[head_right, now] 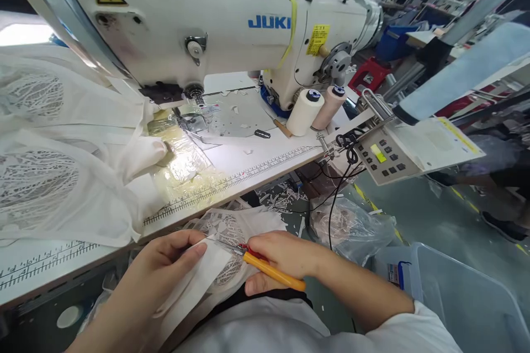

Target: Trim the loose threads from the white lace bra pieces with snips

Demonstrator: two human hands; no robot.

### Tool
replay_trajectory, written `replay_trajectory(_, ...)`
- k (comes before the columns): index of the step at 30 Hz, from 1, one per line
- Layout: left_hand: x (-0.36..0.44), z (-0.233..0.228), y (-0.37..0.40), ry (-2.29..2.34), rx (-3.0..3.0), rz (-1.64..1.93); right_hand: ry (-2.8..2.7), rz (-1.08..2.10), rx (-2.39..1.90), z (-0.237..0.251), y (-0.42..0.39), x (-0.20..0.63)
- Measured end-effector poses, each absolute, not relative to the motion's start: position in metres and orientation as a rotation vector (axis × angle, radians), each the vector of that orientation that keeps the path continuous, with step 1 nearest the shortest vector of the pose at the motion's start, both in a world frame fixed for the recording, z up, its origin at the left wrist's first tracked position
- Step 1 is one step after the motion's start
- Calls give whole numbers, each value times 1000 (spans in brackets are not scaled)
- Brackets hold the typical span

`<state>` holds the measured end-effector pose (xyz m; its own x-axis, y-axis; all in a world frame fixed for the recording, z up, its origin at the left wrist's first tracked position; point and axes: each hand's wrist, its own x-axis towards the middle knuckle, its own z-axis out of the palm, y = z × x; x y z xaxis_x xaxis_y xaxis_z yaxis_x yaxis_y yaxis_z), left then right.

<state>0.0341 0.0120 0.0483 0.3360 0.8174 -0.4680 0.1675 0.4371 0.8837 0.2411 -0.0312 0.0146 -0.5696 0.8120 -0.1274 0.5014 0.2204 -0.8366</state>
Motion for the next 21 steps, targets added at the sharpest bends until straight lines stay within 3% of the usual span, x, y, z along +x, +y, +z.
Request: replay_trajectory(21, 34, 50, 13, 1257, 959, 585, -2031, 1264, -1513, 8, -34, 234)
